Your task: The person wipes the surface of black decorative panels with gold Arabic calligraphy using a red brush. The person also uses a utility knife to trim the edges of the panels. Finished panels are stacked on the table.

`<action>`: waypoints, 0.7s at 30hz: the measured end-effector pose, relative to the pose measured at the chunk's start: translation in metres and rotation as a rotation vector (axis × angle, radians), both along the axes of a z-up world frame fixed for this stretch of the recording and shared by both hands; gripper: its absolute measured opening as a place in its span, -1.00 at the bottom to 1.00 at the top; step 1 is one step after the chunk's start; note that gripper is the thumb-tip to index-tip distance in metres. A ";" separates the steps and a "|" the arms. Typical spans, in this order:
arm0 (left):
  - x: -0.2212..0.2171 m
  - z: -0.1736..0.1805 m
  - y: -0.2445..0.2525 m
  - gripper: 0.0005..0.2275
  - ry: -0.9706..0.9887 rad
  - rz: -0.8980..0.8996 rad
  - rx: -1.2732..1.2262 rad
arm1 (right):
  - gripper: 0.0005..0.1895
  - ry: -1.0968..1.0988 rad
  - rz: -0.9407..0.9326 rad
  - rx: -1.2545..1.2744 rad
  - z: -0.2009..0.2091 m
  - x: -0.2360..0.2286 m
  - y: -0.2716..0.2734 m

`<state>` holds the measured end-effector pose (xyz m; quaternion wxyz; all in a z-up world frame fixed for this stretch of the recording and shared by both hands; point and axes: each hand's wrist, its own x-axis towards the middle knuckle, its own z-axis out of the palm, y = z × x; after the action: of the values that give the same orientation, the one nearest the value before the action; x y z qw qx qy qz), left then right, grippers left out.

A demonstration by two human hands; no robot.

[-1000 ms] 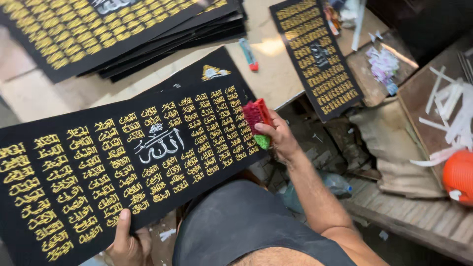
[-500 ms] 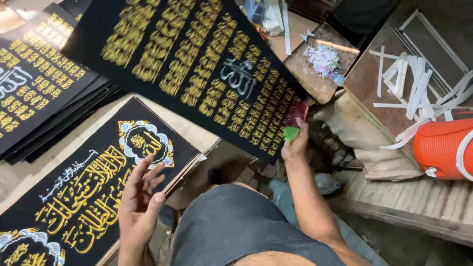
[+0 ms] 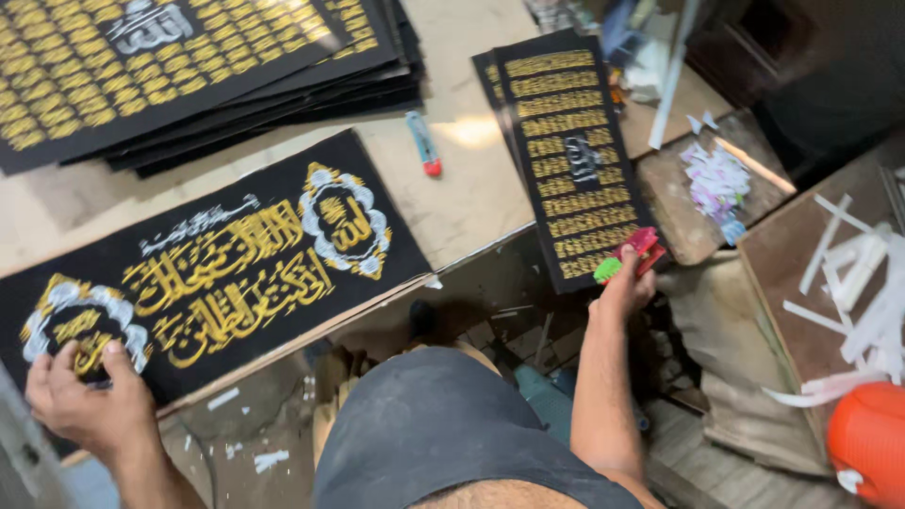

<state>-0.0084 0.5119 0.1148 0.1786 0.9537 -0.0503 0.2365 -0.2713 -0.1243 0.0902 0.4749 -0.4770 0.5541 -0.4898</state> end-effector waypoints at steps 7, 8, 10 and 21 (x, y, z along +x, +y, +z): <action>0.010 -0.015 0.078 -0.61 0.184 0.052 -0.249 | -0.34 0.007 0.682 -0.130 0.038 0.117 0.120; 0.005 -0.012 0.082 -0.57 0.197 0.024 -0.230 | -0.24 0.059 0.808 -0.202 0.044 0.138 0.149; -0.002 -0.007 0.087 -0.57 0.368 0.074 -0.424 | -0.19 0.137 1.065 -0.382 0.055 0.184 0.219; 0.012 -0.031 0.095 -0.60 0.399 -0.193 -1.130 | -0.49 0.204 1.637 -1.165 0.036 0.313 0.579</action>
<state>0.0031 0.6068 0.0837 0.6842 0.7282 0.0313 0.0260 0.0419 0.4547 0.1266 0.3085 -0.9080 -0.2311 -0.1643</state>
